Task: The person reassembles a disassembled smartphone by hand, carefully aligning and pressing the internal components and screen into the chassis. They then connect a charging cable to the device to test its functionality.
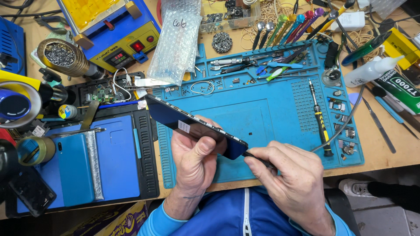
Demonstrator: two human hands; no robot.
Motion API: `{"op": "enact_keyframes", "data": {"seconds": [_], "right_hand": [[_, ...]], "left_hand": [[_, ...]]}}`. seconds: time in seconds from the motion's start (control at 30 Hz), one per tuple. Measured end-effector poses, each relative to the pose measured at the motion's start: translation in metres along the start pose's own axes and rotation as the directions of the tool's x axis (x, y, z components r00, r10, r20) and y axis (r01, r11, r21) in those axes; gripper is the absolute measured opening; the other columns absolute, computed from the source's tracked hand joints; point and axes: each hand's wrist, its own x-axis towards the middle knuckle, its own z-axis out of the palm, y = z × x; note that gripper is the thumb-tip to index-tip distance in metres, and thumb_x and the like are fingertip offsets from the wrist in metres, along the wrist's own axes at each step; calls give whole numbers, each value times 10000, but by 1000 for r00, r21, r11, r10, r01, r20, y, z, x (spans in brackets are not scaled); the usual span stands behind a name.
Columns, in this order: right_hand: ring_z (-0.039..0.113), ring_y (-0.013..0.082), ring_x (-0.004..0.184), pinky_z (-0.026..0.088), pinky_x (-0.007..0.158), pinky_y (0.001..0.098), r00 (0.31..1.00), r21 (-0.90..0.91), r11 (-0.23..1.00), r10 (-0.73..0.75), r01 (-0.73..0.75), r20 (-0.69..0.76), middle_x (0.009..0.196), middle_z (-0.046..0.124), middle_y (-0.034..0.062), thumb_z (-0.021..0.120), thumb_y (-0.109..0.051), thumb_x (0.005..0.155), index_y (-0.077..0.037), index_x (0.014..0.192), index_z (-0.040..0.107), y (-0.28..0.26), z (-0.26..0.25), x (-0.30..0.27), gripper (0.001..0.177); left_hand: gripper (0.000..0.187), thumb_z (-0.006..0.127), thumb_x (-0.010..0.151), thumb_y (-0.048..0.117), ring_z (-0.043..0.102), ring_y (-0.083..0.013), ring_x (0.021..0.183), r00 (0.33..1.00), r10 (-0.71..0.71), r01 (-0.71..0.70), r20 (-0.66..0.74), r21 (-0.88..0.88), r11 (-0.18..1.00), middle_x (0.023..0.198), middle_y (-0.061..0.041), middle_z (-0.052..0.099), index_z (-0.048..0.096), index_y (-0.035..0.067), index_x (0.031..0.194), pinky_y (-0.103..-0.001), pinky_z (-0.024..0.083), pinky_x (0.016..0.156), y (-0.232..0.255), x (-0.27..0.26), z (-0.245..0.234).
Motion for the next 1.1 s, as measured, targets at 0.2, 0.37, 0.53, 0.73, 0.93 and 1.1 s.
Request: {"op": "enact_keyframes", "data": {"seconds": [0.2, 0.37, 0.53, 0.73, 0.93, 1.1], "right_hand": [[745, 275, 1012, 519, 895, 420, 995, -190, 980, -48, 63, 84, 1134, 809, 47, 716, -455, 1007, -47, 1355, 732, 11, -20, -13, 536], [815, 275, 952, 626, 892, 373, 995, -50, 997, -54, 50, -87, 1015, 812, 143, 672, -315, 996, 38, 1206, 748, 24, -31, -41, 418], [787, 83, 563, 669, 579, 202, 972, 437, 891, 23, -126, 233, 666, 830, -48, 733, -178, 977, -106, 910, 852, 52, -20, -64, 155], [724, 138, 584, 531, 566, 270, 865, 550, 822, -162, -149, 475, 760, 799, 17, 690, -305, 1117, -113, 897, 832, 33, 30, -56, 325], [679, 158, 573, 527, 524, 306, 826, 557, 819, -216, -137, 521, 771, 760, 15, 742, -152, 1066, -84, 974, 815, 31, 65, -42, 135], [715, 129, 528, 577, 522, 256, 823, 565, 801, -177, -198, 539, 768, 764, 52, 691, -168, 1094, -43, 1000, 820, 33, 68, -37, 203]], "left_hand": [[401, 967, 877, 206, 653, -193, 817, 996, 42, -37, -74, 57, 998, 922, -106, 732, 721, -41, 1074, -316, 523, 708, -12, -1, -17], [411, 943, 870, 63, 689, -219, 869, 990, 40, -36, -138, 32, 999, 1015, -132, 754, 679, -2, 1179, -338, 571, 757, -24, 1, -42], [345, 953, 839, 94, 666, -180, 839, 992, 7, 6, -128, 97, 995, 930, -62, 726, 689, 39, 1055, -323, 549, 803, -21, 7, -34], [314, 963, 833, 123, 690, -171, 860, 994, -52, 63, -94, 110, 992, 919, -46, 742, 705, 59, 1000, -329, 588, 812, -22, 7, -31], [390, 972, 808, 96, 726, -179, 957, 981, -51, 81, -186, 157, 984, 1006, -57, 771, 677, 70, 1062, -344, 617, 900, -27, 2, -38], [391, 944, 828, 55, 773, -211, 967, 980, -83, 100, -178, 87, 991, 1058, -110, 813, 709, 30, 1140, -351, 660, 904, -19, 0, -35]]}}
